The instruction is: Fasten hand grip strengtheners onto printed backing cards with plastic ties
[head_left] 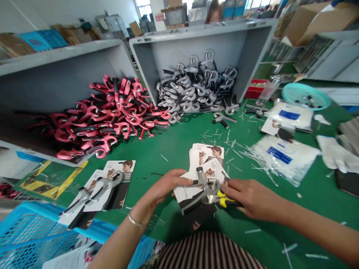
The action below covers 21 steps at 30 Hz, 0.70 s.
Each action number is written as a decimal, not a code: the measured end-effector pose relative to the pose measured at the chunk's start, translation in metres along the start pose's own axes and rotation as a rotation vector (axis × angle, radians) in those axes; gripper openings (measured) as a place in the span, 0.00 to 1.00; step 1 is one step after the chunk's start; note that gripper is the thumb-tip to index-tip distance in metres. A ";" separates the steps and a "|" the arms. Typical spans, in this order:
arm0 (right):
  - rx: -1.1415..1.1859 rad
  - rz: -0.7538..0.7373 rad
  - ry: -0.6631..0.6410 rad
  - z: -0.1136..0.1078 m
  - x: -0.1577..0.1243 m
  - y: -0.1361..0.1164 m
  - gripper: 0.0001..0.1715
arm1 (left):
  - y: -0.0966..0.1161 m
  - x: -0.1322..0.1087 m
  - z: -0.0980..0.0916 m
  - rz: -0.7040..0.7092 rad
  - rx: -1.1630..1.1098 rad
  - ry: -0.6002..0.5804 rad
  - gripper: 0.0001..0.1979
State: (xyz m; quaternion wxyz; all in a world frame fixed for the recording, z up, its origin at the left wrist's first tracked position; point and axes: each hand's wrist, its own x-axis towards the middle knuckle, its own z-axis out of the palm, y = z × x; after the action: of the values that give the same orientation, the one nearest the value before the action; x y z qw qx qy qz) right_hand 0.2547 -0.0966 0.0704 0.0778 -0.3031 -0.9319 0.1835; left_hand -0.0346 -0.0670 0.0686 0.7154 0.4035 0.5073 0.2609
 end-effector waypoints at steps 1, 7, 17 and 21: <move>0.003 -0.065 -0.030 -0.003 0.005 -0.006 0.20 | 0.001 0.006 0.004 0.044 0.000 0.051 0.12; 0.174 0.198 0.101 0.023 0.027 -0.030 0.19 | 0.005 0.019 0.032 0.488 -0.235 0.363 0.19; 0.295 0.486 0.355 0.061 0.053 -0.031 0.28 | -0.015 0.016 0.052 0.590 -0.468 0.447 0.21; 0.303 0.479 0.382 0.065 0.058 -0.033 0.28 | -0.020 0.015 0.054 0.591 -0.462 0.453 0.20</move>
State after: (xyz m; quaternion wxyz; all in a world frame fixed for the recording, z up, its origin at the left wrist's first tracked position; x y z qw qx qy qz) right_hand 0.1737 -0.1056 0.0252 0.2496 -0.5271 -0.7651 0.2728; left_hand 0.0200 -0.0830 0.0530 0.5518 0.2935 0.4426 0.6430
